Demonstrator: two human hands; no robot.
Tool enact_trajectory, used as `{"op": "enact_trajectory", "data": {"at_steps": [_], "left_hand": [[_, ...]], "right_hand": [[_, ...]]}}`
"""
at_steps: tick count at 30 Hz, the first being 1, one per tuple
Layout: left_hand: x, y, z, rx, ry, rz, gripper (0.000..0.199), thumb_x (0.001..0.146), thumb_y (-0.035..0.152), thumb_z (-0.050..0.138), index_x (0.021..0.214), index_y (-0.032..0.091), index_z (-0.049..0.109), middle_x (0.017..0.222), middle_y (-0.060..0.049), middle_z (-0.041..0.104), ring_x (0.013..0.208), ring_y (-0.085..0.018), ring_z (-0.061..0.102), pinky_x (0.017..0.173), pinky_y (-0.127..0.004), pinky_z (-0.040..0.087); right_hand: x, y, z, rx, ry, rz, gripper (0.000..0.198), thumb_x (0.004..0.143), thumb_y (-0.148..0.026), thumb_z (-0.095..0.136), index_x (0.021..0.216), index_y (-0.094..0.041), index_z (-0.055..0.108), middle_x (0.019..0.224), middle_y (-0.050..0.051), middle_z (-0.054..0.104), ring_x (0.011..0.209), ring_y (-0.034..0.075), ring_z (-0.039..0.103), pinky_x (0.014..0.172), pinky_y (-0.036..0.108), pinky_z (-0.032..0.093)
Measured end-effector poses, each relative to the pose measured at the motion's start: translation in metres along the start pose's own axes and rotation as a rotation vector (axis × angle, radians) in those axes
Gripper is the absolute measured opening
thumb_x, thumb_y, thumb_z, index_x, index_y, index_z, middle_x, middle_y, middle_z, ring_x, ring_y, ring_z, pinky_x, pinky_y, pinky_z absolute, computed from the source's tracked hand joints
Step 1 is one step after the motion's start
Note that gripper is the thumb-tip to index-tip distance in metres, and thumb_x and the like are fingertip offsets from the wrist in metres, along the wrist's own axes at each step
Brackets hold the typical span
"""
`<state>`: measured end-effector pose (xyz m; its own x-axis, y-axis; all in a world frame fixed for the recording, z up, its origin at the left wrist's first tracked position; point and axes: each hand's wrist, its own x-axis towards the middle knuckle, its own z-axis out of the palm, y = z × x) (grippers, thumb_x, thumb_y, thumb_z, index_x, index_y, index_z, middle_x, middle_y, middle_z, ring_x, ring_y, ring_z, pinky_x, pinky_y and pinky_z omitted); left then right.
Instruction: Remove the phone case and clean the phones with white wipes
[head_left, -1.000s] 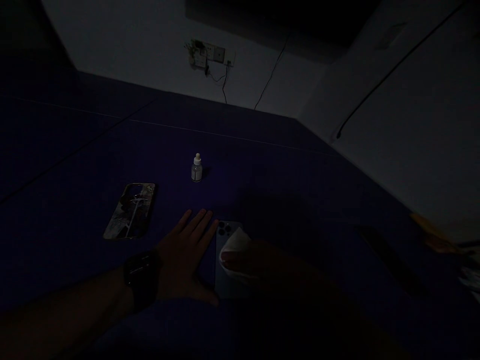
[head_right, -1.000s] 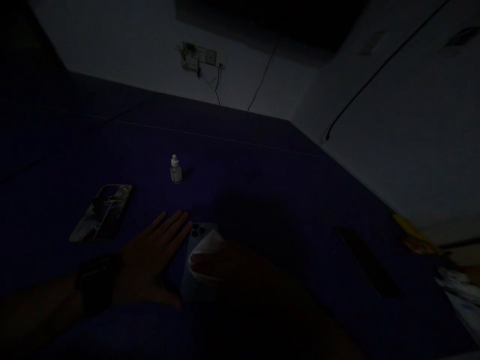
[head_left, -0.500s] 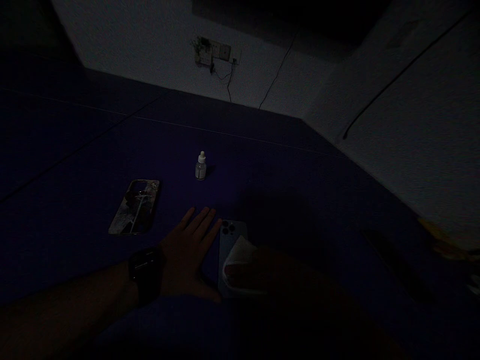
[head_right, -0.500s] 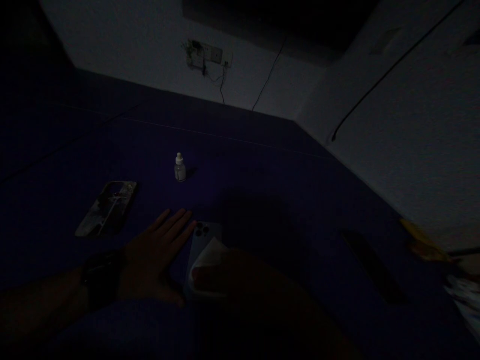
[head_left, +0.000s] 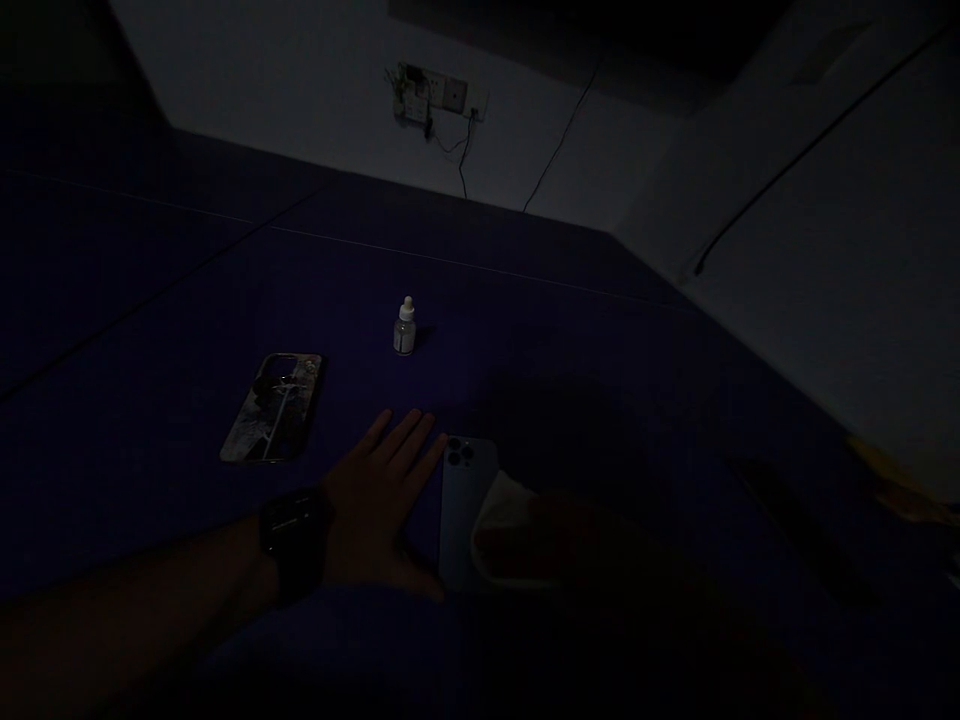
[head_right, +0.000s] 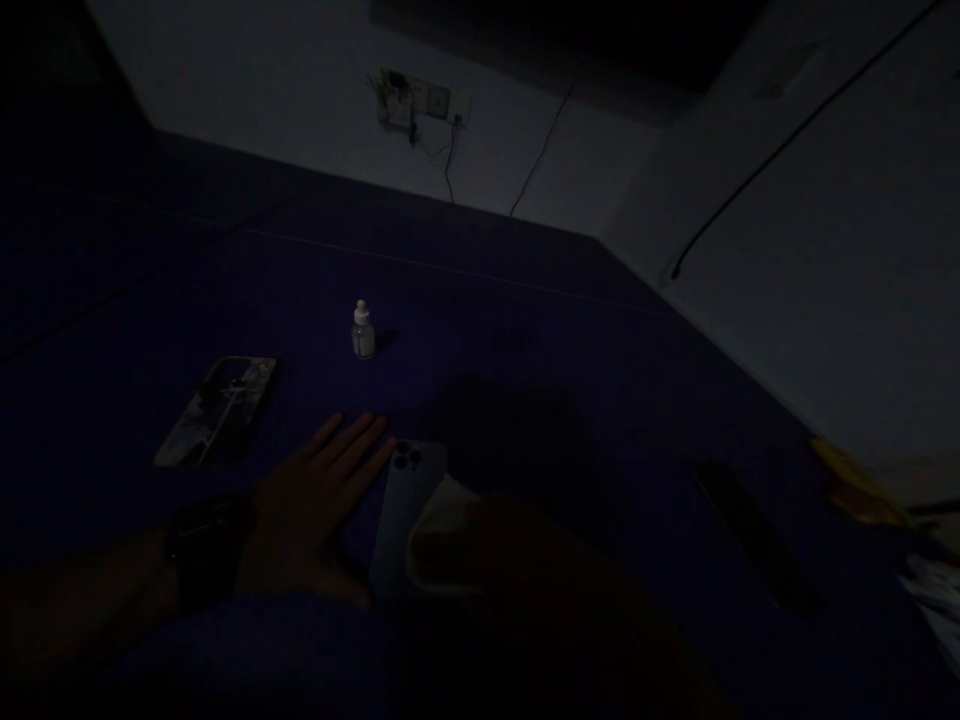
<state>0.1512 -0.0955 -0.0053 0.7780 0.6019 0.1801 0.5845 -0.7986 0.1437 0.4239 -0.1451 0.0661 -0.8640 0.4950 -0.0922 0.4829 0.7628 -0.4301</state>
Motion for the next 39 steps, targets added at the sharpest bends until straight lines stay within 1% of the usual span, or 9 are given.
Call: {"op": "enact_trajectory", "data": {"at_steps": [7, 12, 19, 21, 23, 26, 28, 34, 39], "left_hand": [[0.000, 0.001, -0.001, 0.002, 0.000, 0.000, 0.126, 0.066, 0.096, 0.042, 0.154, 0.006, 0.027, 0.160, -0.027, 0.025, 0.149, -0.046, 0.021, 0.120, -0.063, 0.008], [0.000, 0.002, -0.003, -0.006, -0.004, -0.025, 0.127, 0.065, 0.096, 0.044, 0.154, 0.007, 0.028, 0.160, -0.027, 0.025, 0.149, -0.045, 0.021, 0.120, -0.062, 0.009], [0.000, 0.001, -0.002, -0.005, -0.022, -0.016, 0.126, 0.064, 0.095, 0.045, 0.154, 0.009, 0.027, 0.161, -0.026, 0.026, 0.150, -0.045, 0.020, 0.120, -0.061, 0.009], [0.000, 0.002, -0.002, 0.001, -0.003, -0.026, 0.125, 0.066, 0.095, 0.044, 0.154, 0.008, 0.027, 0.161, -0.026, 0.025, 0.150, -0.044, 0.020, 0.120, -0.061, 0.008], [-0.001, 0.003, -0.002, 0.002, 0.015, -0.027, 0.124, 0.066, 0.095, 0.044, 0.154, 0.008, 0.028, 0.161, -0.026, 0.024, 0.149, -0.045, 0.020, 0.120, -0.061, 0.008], [-0.001, 0.004, -0.002, -0.004, 0.010, -0.015, 0.124, 0.066, 0.095, 0.044, 0.154, 0.009, 0.029, 0.161, -0.026, 0.024, 0.149, -0.046, 0.020, 0.120, -0.062, 0.008], [-0.001, 0.004, -0.003, -0.001, 0.002, -0.025, 0.124, 0.066, 0.095, 0.044, 0.154, 0.008, 0.030, 0.161, -0.025, 0.024, 0.149, -0.045, 0.019, 0.120, -0.061, 0.008], [0.001, 0.005, -0.005, 0.000, -0.021, -0.034, 0.127, 0.064, 0.097, 0.041, 0.154, 0.007, 0.030, 0.160, -0.027, 0.025, 0.149, -0.046, 0.020, 0.120, -0.063, 0.008], [0.001, 0.004, -0.006, 0.016, -0.028, -0.031, 0.127, 0.065, 0.097, 0.042, 0.154, 0.008, 0.029, 0.161, -0.027, 0.022, 0.150, -0.045, 0.019, 0.120, -0.062, 0.009]], "right_hand": [[-0.005, 0.004, 0.002, 0.010, -0.004, 0.035, 0.034, 0.098, -0.035, 0.060, 0.127, -0.018, 0.059, 0.128, 0.010, 0.060, 0.107, 0.024, 0.063, 0.089, 0.045, 0.056], [-0.010, 0.005, -0.004, 0.013, -0.018, 0.046, 0.033, 0.098, -0.035, 0.060, 0.126, -0.019, 0.060, 0.128, 0.010, 0.060, 0.106, 0.023, 0.063, 0.088, 0.044, 0.056], [0.011, 0.000, 0.015, 0.012, -0.001, 0.054, 0.035, 0.097, -0.035, 0.061, 0.127, -0.018, 0.059, 0.128, 0.010, 0.060, 0.107, 0.024, 0.063, 0.089, 0.045, 0.056], [0.008, 0.003, 0.011, 0.011, -0.005, 0.055, 0.034, 0.097, -0.035, 0.061, 0.127, -0.018, 0.059, 0.128, 0.010, 0.060, 0.106, 0.024, 0.063, 0.089, 0.045, 0.056], [-0.001, 0.006, 0.002, 0.007, -0.014, 0.054, 0.034, 0.097, -0.035, 0.061, 0.127, -0.018, 0.059, 0.128, 0.010, 0.060, 0.106, 0.024, 0.063, 0.088, 0.045, 0.056], [-0.012, 0.009, -0.010, -0.001, -0.030, 0.046, 0.032, 0.098, -0.035, 0.060, 0.126, -0.019, 0.060, 0.128, 0.010, 0.061, 0.106, 0.023, 0.063, 0.088, 0.044, 0.056], [-0.011, 0.007, -0.009, -0.004, -0.040, 0.036, 0.032, 0.098, -0.035, 0.060, 0.126, -0.019, 0.060, 0.128, 0.010, 0.060, 0.106, 0.023, 0.063, 0.089, 0.044, 0.056], [0.005, -0.008, 0.011, -0.015, -0.054, 0.013, 0.032, 0.098, -0.035, 0.060, 0.126, -0.019, 0.060, 0.129, 0.010, 0.060, 0.106, 0.023, 0.063, 0.089, 0.044, 0.056], [-0.009, -0.003, -0.002, -0.051, -0.055, 0.009, 0.032, 0.098, -0.035, 0.060, 0.126, -0.019, 0.060, 0.128, 0.010, 0.060, 0.106, 0.023, 0.063, 0.088, 0.044, 0.056]]}}
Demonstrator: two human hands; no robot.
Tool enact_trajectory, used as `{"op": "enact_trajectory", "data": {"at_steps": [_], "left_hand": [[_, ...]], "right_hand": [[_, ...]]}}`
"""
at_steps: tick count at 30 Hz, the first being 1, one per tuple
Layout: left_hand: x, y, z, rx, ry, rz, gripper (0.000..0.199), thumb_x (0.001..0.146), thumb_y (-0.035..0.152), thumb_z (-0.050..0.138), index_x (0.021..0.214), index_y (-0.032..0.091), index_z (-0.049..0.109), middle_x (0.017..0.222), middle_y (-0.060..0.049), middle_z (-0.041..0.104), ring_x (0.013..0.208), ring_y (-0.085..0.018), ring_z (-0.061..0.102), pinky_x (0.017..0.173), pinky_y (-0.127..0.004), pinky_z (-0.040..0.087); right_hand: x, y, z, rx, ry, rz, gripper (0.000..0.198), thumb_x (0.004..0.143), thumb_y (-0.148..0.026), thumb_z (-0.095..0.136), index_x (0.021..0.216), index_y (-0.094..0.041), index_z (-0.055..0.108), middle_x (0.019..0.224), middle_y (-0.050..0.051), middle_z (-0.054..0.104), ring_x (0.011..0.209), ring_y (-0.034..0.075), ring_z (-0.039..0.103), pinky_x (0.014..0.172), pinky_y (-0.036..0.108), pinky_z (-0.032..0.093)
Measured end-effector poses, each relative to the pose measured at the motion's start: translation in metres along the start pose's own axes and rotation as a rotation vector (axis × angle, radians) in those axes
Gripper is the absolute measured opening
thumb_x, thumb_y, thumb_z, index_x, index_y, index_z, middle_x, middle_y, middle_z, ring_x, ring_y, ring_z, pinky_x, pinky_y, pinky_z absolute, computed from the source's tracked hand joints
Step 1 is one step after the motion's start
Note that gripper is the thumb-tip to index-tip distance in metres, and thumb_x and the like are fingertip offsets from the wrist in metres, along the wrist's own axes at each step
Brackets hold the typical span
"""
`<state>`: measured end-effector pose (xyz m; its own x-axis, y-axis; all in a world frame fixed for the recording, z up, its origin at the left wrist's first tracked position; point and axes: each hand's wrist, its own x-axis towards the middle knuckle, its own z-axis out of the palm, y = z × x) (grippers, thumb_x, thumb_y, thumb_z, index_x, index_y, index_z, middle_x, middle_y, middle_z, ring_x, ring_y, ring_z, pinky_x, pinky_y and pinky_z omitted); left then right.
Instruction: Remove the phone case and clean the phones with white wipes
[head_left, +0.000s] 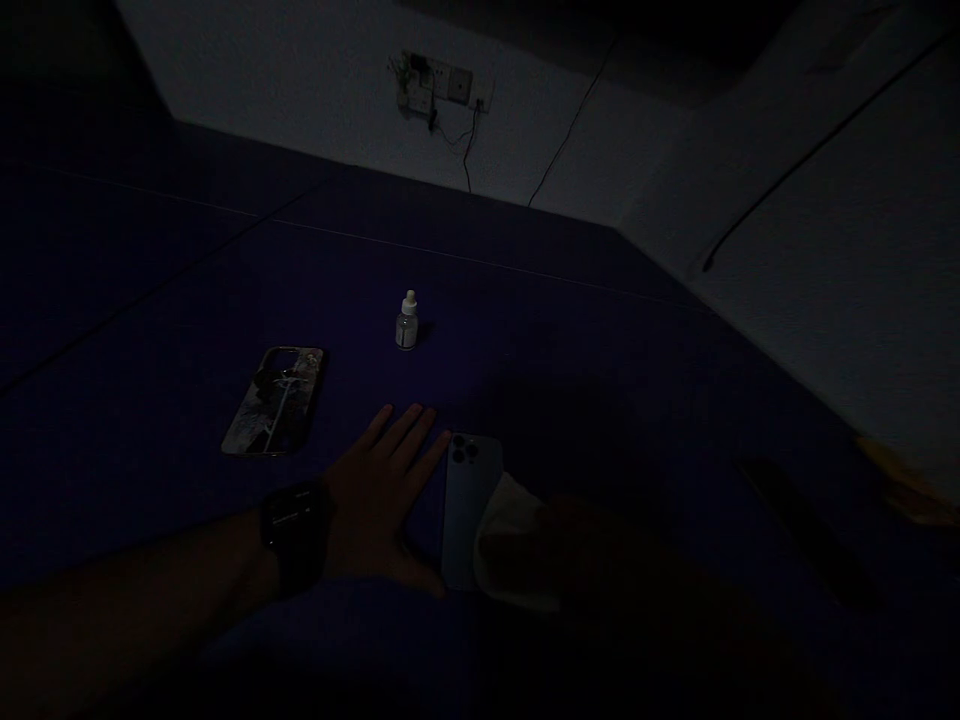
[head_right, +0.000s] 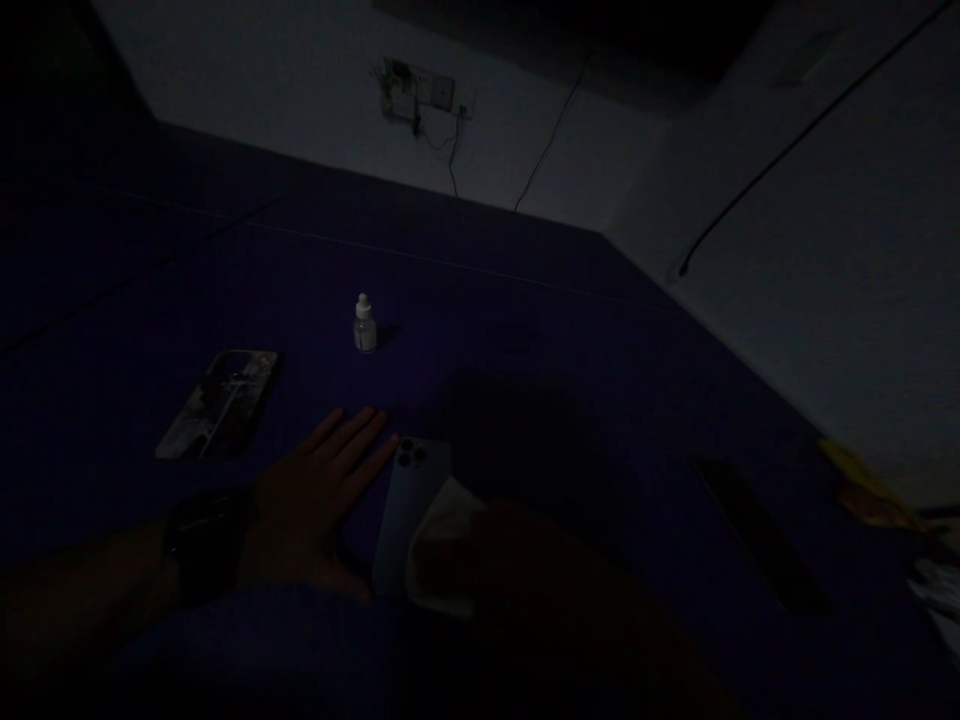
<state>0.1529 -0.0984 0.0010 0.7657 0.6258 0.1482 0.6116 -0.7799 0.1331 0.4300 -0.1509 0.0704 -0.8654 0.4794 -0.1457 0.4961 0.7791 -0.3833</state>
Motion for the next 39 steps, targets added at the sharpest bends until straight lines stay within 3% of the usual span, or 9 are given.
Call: {"op": "enact_trajectory", "data": {"at_steps": [9, 16, 23, 32, 34, 39], "left_hand": [[0.000, 0.002, 0.001, 0.018, 0.037, 0.007, 0.126, 0.065, 0.097, 0.043, 0.153, 0.008, 0.030, 0.160, -0.028, 0.025, 0.149, -0.046, 0.021, 0.119, -0.062, 0.009], [-0.001, -0.001, 0.003, 0.000, 0.044, 0.030, 0.129, 0.063, 0.097, 0.045, 0.154, 0.008, 0.028, 0.160, -0.029, 0.023, 0.148, -0.047, 0.023, 0.118, -0.064, 0.011], [-0.001, 0.002, 0.006, 0.007, 0.065, -0.007, 0.127, 0.065, 0.097, 0.043, 0.154, 0.007, 0.029, 0.160, -0.029, 0.024, 0.148, -0.046, 0.021, 0.119, -0.062, 0.007], [0.000, 0.001, 0.006, -0.011, 0.059, -0.013, 0.129, 0.063, 0.099, 0.039, 0.154, 0.008, 0.029, 0.161, -0.027, 0.024, 0.149, -0.044, 0.020, 0.120, -0.060, 0.005], [-0.001, 0.002, 0.006, 0.002, 0.060, -0.010, 0.129, 0.064, 0.099, 0.039, 0.154, 0.007, 0.029, 0.161, -0.027, 0.025, 0.150, -0.044, 0.020, 0.120, -0.060, 0.006], [-0.001, 0.002, 0.007, 0.000, 0.085, -0.010, 0.129, 0.063, 0.098, 0.042, 0.152, 0.004, 0.031, 0.160, -0.027, 0.027, 0.149, -0.045, 0.021, 0.121, -0.059, 0.008]], "right_hand": [[0.012, -0.006, 0.015, -0.048, 0.018, -0.032, 0.035, 0.098, -0.035, 0.060, 0.127, -0.017, 0.059, 0.127, 0.010, 0.060, 0.106, 0.024, 0.063, 0.088, 0.045, 0.056], [-0.006, 0.002, 0.001, -0.110, 0.050, -0.025, 0.030, 0.098, -0.035, 0.059, 0.125, -0.020, 0.060, 0.128, 0.010, 0.060, 0.106, 0.023, 0.063, 0.089, 0.043, 0.056], [0.013, -0.005, 0.023, -0.158, 0.092, -0.060, 0.032, 0.098, -0.035, 0.061, 0.126, -0.019, 0.060, 0.128, 0.010, 0.060, 0.106, 0.023, 0.063, 0.089, 0.044, 0.056], [0.014, 0.011, 0.020, -0.238, 0.235, 0.070, 0.028, 0.099, -0.036, 0.058, 0.123, -0.023, 0.062, 0.129, 0.010, 0.060, 0.107, 0.023, 0.062, 0.091, 0.044, 0.054], [0.015, 0.012, 0.021, -0.247, 0.258, 0.109, 0.033, 0.093, -0.041, 0.065, 0.121, -0.025, 0.064, 0.130, 0.011, 0.061, 0.110, 0.027, 0.060, 0.093, 0.047, 0.051], [0.015, 0.011, 0.036, -0.250, 0.290, 0.190, 0.072, 0.070, -0.053, 0.078, 0.133, -0.024, 0.057, 0.145, 0.015, 0.051, 0.130, 0.038, 0.043, 0.103, 0.055, 0.037]]}}
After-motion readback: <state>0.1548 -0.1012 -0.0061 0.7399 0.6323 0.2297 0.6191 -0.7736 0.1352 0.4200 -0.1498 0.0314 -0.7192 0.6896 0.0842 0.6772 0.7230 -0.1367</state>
